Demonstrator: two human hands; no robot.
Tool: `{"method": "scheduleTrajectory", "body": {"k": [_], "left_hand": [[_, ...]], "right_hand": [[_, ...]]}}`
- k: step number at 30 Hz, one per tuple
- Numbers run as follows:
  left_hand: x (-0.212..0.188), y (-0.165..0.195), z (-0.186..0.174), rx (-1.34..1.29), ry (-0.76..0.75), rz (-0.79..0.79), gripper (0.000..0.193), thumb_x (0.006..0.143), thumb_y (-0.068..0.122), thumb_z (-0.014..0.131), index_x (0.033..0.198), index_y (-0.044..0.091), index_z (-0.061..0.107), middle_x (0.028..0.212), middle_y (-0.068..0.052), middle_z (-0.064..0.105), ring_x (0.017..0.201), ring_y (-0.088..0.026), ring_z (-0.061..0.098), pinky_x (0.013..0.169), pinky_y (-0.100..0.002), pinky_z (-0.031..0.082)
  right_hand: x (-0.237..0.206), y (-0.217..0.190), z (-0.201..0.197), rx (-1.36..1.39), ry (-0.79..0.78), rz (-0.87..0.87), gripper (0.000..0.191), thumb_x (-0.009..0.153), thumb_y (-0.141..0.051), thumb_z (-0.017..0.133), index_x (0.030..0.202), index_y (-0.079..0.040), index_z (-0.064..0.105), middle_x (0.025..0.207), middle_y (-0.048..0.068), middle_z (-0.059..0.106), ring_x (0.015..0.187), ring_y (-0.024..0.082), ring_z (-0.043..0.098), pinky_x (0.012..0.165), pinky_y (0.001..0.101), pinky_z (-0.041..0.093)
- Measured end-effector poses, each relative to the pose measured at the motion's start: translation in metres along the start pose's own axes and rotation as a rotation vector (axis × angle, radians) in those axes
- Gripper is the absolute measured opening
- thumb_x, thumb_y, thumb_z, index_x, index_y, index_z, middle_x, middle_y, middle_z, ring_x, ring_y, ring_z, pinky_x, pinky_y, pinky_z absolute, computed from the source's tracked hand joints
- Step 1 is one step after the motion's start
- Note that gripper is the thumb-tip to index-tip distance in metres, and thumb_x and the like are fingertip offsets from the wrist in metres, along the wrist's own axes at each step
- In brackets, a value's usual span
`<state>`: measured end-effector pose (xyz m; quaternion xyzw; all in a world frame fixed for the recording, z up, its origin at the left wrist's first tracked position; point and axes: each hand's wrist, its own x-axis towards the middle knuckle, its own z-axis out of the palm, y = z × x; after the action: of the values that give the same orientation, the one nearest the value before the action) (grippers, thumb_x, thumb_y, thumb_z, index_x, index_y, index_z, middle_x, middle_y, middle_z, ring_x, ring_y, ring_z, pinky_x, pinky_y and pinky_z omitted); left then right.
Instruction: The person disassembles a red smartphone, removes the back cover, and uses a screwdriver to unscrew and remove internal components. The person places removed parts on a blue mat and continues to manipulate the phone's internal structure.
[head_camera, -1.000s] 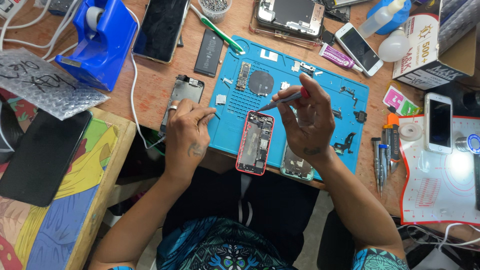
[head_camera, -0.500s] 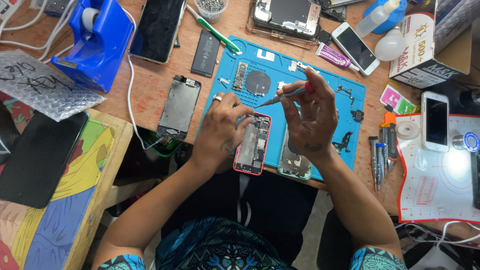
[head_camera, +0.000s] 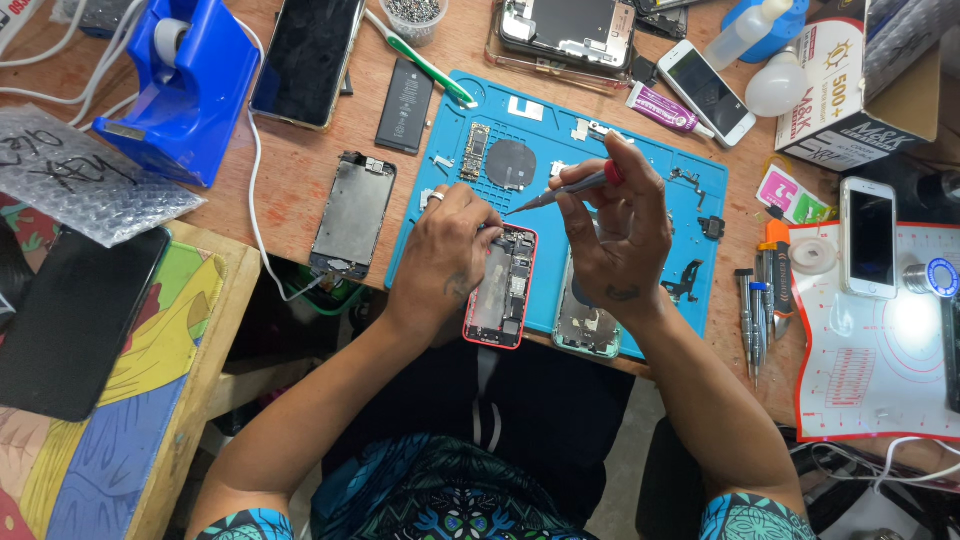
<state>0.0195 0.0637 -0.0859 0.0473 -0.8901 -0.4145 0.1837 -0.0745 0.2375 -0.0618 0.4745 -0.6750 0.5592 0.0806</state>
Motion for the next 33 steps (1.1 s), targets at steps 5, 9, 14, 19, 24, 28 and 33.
{"method": "scheduleTrajectory", "body": {"k": [5, 9, 14, 19, 24, 28, 33], "left_hand": [[0.001, -0.001, -0.003, -0.073, 0.055, 0.015, 0.008, 0.088, 0.009, 0.073, 0.090, 0.002, 0.072, 0.096, -0.011, 0.065, 0.094, -0.028, 0.062, 0.087, -0.040, 0.052], [0.000, -0.001, -0.007, -0.090, 0.072, 0.021, 0.005, 0.087, 0.008, 0.074, 0.090, 0.003, 0.073, 0.095, -0.010, 0.066, 0.094, -0.028, 0.063, 0.087, -0.041, 0.051], [-0.004, -0.004, -0.018, -0.151, 0.082, 0.009, 0.003, 0.088, 0.005, 0.073, 0.091, 0.004, 0.072, 0.096, -0.009, 0.068, 0.094, -0.025, 0.067, 0.085, -0.040, 0.053], [-0.015, -0.017, -0.045, -0.088, 0.176, 0.065, 0.005, 0.086, 0.004, 0.076, 0.091, 0.004, 0.074, 0.093, -0.009, 0.069, 0.092, -0.026, 0.067, 0.086, -0.040, 0.053], [-0.027, -0.025, -0.061, 0.011, 0.216, -0.016, 0.006, 0.087, 0.007, 0.078, 0.092, 0.006, 0.076, 0.092, -0.007, 0.067, 0.087, -0.025, 0.064, 0.082, -0.039, 0.052], [-0.030, -0.029, -0.059, 0.076, 0.215, -0.007, 0.005, 0.084, 0.011, 0.080, 0.088, 0.008, 0.078, 0.085, -0.005, 0.064, 0.084, -0.024, 0.061, 0.087, -0.040, 0.048], [-0.029, -0.036, -0.052, 0.124, 0.225, -0.016, 0.004, 0.086, 0.010, 0.078, 0.090, 0.009, 0.079, 0.086, -0.005, 0.062, 0.089, -0.024, 0.058, 0.090, -0.040, 0.044]], "right_hand": [[0.000, 0.000, 0.000, 0.009, -0.004, -0.007, 0.060, 0.110, 0.008, 0.064, 0.159, -0.008, 0.032, 0.119, 0.016, 0.065, 0.113, 0.020, 0.070, 0.102, 0.0330, 0.063], [0.001, 0.001, -0.001, 0.003, -0.007, -0.015, 0.061, 0.110, 0.008, 0.063, 0.159, -0.008, 0.032, 0.119, 0.016, 0.065, 0.113, 0.020, 0.070, 0.103, 0.0336, 0.063], [0.000, 0.000, -0.001, -0.004, -0.005, -0.015, 0.061, 0.109, 0.008, 0.064, 0.159, -0.009, 0.032, 0.119, 0.016, 0.065, 0.113, 0.020, 0.070, 0.103, 0.0343, 0.064], [0.000, 0.002, -0.001, 0.015, -0.010, -0.028, 0.061, 0.109, 0.008, 0.064, 0.159, -0.009, 0.032, 0.120, 0.017, 0.064, 0.115, 0.020, 0.069, 0.104, 0.0345, 0.064], [0.000, 0.003, 0.003, 0.006, -0.013, -0.026, 0.062, 0.109, 0.010, 0.064, 0.159, -0.008, 0.032, 0.119, 0.017, 0.064, 0.114, 0.020, 0.069, 0.103, 0.0341, 0.063], [0.000, 0.002, 0.005, -0.016, -0.018, -0.025, 0.062, 0.108, 0.010, 0.064, 0.158, -0.007, 0.032, 0.120, 0.018, 0.063, 0.114, 0.020, 0.069, 0.103, 0.0344, 0.063], [0.000, 0.004, 0.005, -0.009, -0.022, -0.036, 0.061, 0.108, 0.010, 0.064, 0.158, -0.006, 0.032, 0.119, 0.017, 0.063, 0.114, 0.021, 0.069, 0.102, 0.0342, 0.063]]}}
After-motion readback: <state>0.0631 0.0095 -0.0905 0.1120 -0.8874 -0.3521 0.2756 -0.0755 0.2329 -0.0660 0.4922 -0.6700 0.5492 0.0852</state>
